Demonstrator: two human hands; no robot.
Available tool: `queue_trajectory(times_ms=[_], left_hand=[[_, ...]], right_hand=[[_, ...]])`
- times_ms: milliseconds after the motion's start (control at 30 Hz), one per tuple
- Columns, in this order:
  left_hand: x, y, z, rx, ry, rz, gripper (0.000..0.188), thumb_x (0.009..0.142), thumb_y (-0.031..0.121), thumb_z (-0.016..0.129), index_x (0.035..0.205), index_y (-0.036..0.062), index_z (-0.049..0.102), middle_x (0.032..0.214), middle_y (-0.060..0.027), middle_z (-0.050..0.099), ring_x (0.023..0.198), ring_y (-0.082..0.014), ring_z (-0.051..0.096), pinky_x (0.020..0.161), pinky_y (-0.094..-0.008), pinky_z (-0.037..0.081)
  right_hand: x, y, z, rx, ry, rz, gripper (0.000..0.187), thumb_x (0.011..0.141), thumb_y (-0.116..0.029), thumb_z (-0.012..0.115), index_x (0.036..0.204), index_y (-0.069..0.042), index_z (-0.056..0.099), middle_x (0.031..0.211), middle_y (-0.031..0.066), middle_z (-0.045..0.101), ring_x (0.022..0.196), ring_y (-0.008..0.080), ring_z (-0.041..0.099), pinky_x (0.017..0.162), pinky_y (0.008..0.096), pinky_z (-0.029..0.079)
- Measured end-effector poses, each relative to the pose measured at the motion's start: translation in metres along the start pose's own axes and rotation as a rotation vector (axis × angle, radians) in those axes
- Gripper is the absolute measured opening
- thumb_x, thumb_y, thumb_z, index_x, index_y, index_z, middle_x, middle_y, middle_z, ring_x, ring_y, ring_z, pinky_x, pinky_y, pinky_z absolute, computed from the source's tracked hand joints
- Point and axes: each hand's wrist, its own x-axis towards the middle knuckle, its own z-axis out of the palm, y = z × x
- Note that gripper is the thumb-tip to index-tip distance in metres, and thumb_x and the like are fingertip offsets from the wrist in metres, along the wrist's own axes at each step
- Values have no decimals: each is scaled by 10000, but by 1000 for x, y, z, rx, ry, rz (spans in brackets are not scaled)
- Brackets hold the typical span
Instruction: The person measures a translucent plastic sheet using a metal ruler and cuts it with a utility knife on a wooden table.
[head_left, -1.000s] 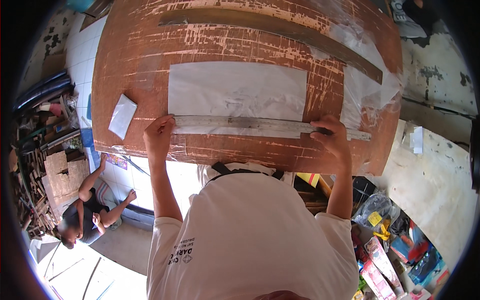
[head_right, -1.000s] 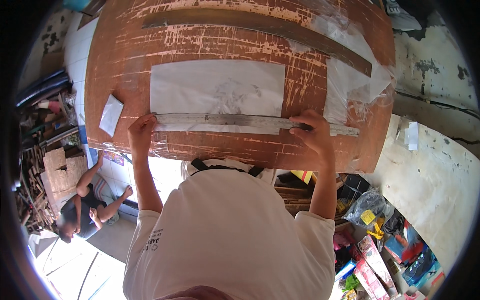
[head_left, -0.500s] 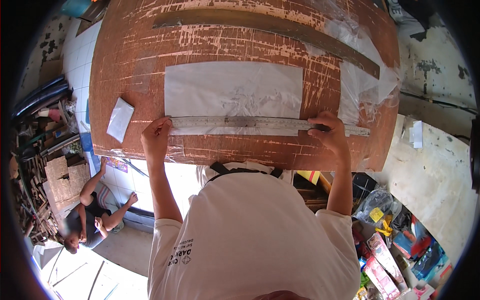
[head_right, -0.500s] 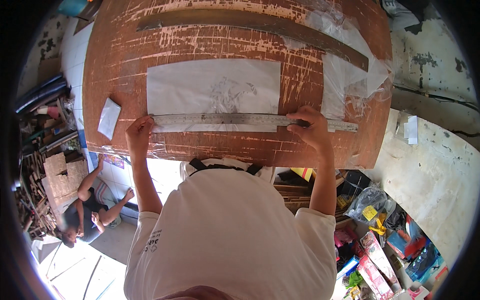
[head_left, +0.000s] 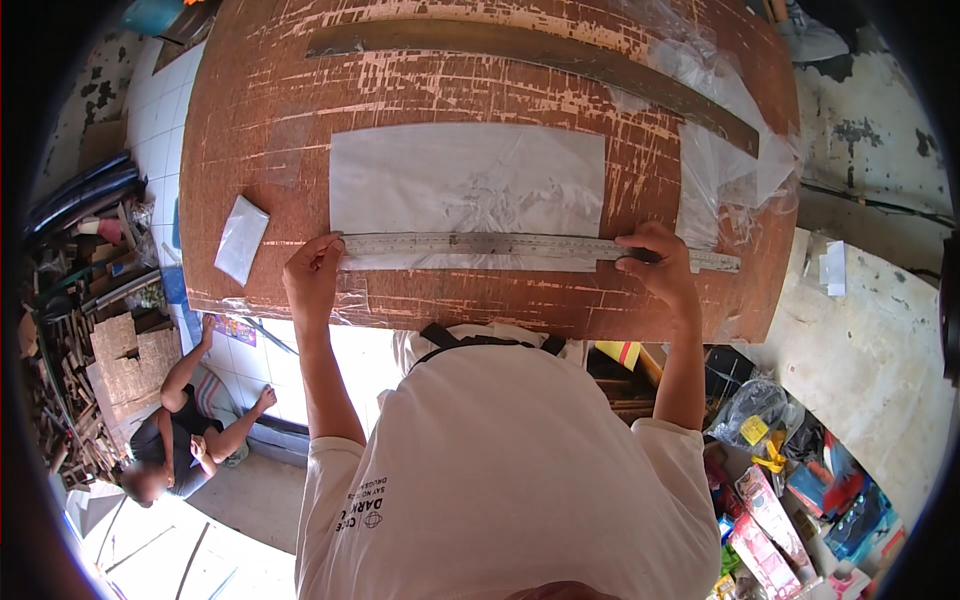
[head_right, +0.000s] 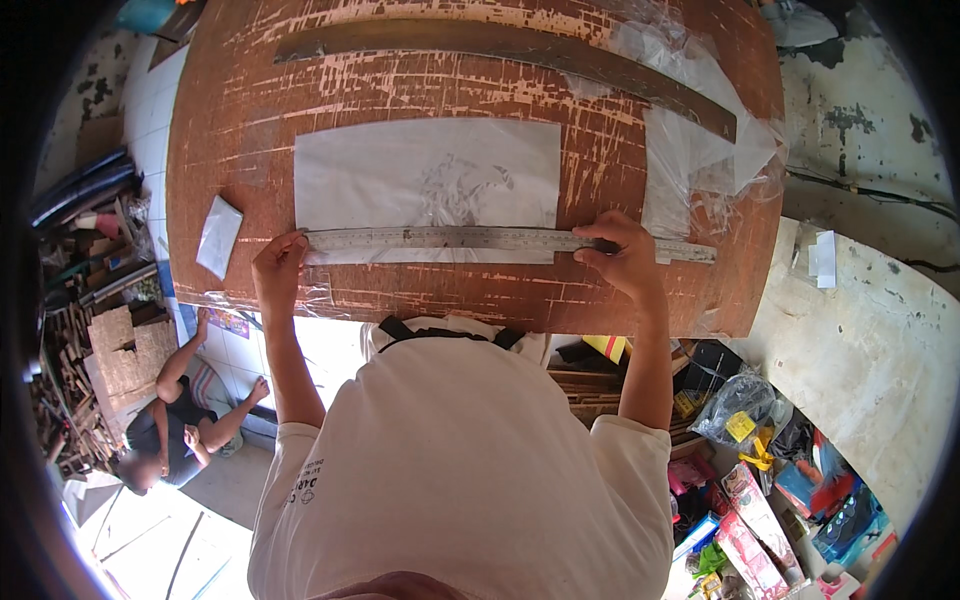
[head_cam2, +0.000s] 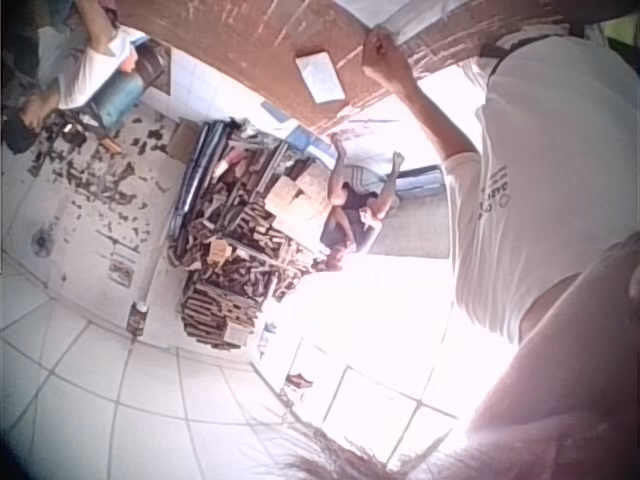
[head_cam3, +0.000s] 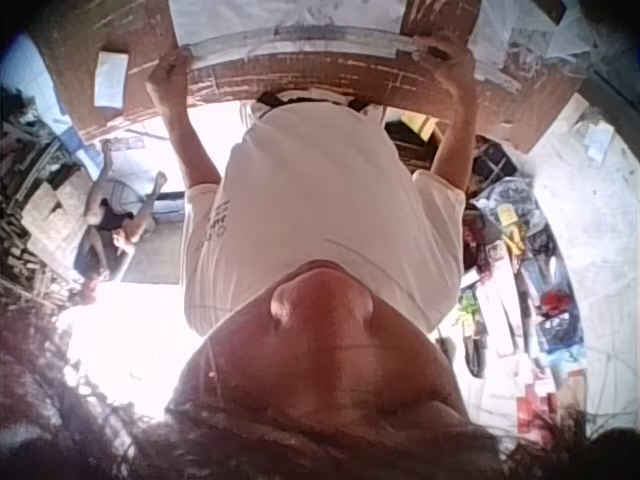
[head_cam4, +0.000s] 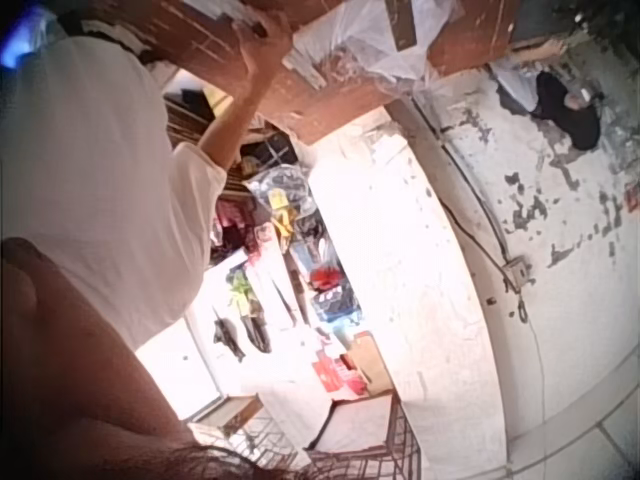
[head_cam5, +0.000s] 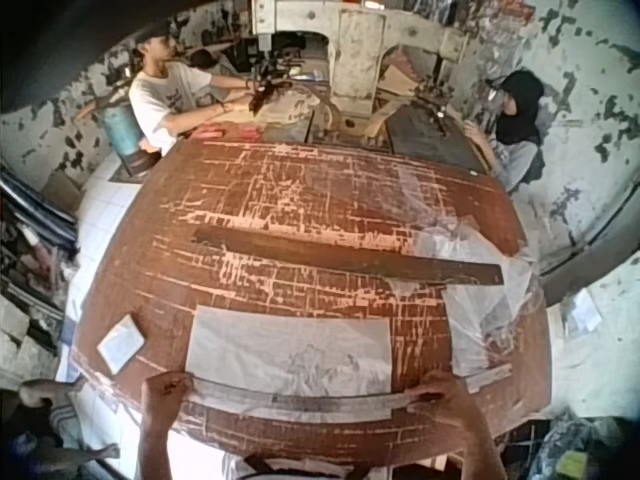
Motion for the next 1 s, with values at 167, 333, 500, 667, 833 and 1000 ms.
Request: queue_trajectory(times_ms=[167,333,500,667,833,1000], left_hand=[[1,-1,0,16,1,9,228,928,130,734,1102,-15,761,862,-60,747,768,-85,648,691,-238,506],[0,0,0,2,-1,7,233,929,127,732,1104,-25,757,872,-67,749,774,-88,654,690,-238,510],[-1,1,0,-5,-4,5,229,931,119,728,1105,-28,755,873,-67,747,775,-88,653,692,-238,512],[-2,1,2,-23,3,12,227,931,117,730,1106,-25,756,867,-63,744,772,-84,646,692,-235,509],[0,0,1,-17,5,-4,231,928,124,739,1106,-22,757,863,-58,742,764,-80,639,692,-234,506],[-5,10,-1,-47,18,-7,221,927,116,734,1094,-28,758,871,-65,743,760,-85,641,690,-235,508]], right_hand=[[-1,1,0,-16,-1,-2,418,635,9,891,1029,-90,796,871,39,649,757,163,642,690,288,509],[-1,2,1,-1,5,1,422,632,3,895,1031,-91,796,866,42,639,747,168,624,684,291,495],[-1,2,0,-23,10,-28,423,633,1,896,1034,-91,796,872,44,638,747,168,621,681,294,494],[-1,0,-1,-31,11,-18,423,636,3,895,1035,-95,797,880,37,646,748,159,636,681,285,502],[-1,0,0,-38,15,-29,423,636,-3,897,1036,-99,798,885,32,655,745,151,645,677,280,508],[0,-1,3,-38,19,-36,416,628,8,892,1019,-95,796,890,35,657,773,163,649,693,289,509]])
